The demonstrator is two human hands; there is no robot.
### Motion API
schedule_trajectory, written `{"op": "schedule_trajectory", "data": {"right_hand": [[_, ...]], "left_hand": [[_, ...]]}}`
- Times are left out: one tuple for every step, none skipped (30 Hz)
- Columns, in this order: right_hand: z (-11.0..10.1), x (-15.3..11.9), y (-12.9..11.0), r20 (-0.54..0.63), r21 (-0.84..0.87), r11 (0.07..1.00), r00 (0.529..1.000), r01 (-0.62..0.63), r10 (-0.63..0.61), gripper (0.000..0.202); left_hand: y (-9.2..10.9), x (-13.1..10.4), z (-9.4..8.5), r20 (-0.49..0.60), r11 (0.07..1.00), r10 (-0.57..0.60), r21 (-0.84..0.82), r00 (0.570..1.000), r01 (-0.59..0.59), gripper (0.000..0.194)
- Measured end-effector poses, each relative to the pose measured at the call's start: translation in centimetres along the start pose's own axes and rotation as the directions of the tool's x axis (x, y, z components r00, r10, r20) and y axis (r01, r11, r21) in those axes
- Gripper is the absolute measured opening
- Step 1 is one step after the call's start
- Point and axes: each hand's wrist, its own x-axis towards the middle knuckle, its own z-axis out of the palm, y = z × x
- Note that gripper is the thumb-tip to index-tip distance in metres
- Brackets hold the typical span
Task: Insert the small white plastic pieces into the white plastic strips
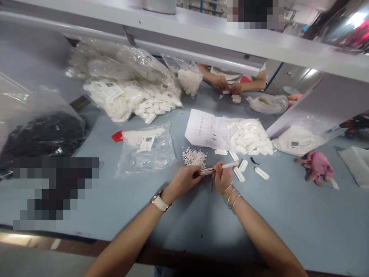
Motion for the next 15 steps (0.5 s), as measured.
{"op": "schedule_trajectory", "data": {"right_hand": [[0.00,0.02,0.02,0.011,-0.010,1.000,1.000,-0.004,0.004,0.054],[0.01,0.04,0.06,0.020,-0.022,1.000,1.000,-0.002,0.003,0.053],[0.03,0.06,0.09,0.028,-0.037,0.999,1.000,0.004,-0.003,0.053],[0.05,0.08,0.13,0.035,-0.055,0.998,0.999,0.019,-0.017,0.053],[0.08,0.11,0.17,0.039,-0.077,0.996,0.999,0.040,-0.037,0.052],[0.12,0.14,0.20,0.041,-0.103,0.992,0.997,0.067,-0.063,0.052],[0.16,0.18,0.23,0.044,-0.132,0.986,0.995,0.098,-0.093,0.052],[0.20,0.22,0.24,0.048,-0.163,0.978,0.991,0.131,-0.125,0.052],[0.23,0.26,0.24,0.051,-0.193,0.968,0.986,0.163,-0.156,0.052],[0.26,0.28,0.22,0.054,-0.219,0.957,0.982,0.191,-0.184,0.052],[0.27,0.28,0.21,0.056,-0.236,0.948,0.977,0.214,-0.207,0.052],[0.28,0.26,0.20,0.057,-0.243,0.942,0.973,0.232,-0.225,0.051],[0.28,0.21,0.21,0.055,-0.236,0.941,0.971,0.241,-0.235,0.051],[0.28,0.14,0.24,0.051,-0.214,0.947,0.971,0.238,-0.233,0.050],[0.28,0.07,0.30,0.038,-0.173,0.961,0.976,0.218,-0.214,0.049]], "left_hand": [[-0.02,0.00,0.02,-0.002,1.000,0.003,0.002,1.000,-0.003,0.010],[-0.04,0.00,0.03,-0.007,1.000,0.005,0.004,1.000,-0.005,0.010],[-0.06,0.00,0.03,-0.011,1.000,0.007,0.006,1.000,-0.007,0.010],[-0.08,0.00,0.04,-0.013,1.000,0.010,0.008,1.000,-0.010,0.009],[-0.11,0.00,0.04,-0.016,1.000,0.014,0.010,1.000,-0.014,0.010],[-0.13,0.00,0.06,-0.018,1.000,0.018,0.013,1.000,-0.018,0.010],[-0.17,0.00,0.08,-0.018,1.000,0.022,0.016,1.000,-0.021,0.010],[-0.20,0.01,0.11,-0.019,1.000,0.022,0.017,1.000,-0.022,0.010],[-0.23,0.01,0.15,-0.019,1.000,0.020,0.017,1.000,-0.020,0.010],[-0.25,0.02,0.18,-0.019,1.000,0.016,0.016,1.000,-0.016,0.010],[-0.25,0.03,0.21,-0.020,1.000,0.011,0.016,1.000,-0.011,0.010],[-0.24,0.03,0.22,-0.020,1.000,0.006,0.017,1.000,-0.006,0.010],[-0.21,0.03,0.21,-0.021,1.000,0.003,0.018,1.000,-0.002,0.010],[-0.16,0.02,0.18,-0.020,1.000,0.001,0.019,1.000,-0.001,0.010],[-0.09,0.00,0.14,-0.018,1.000,0.001,0.020,1.000,-0.001,0.010]]}}
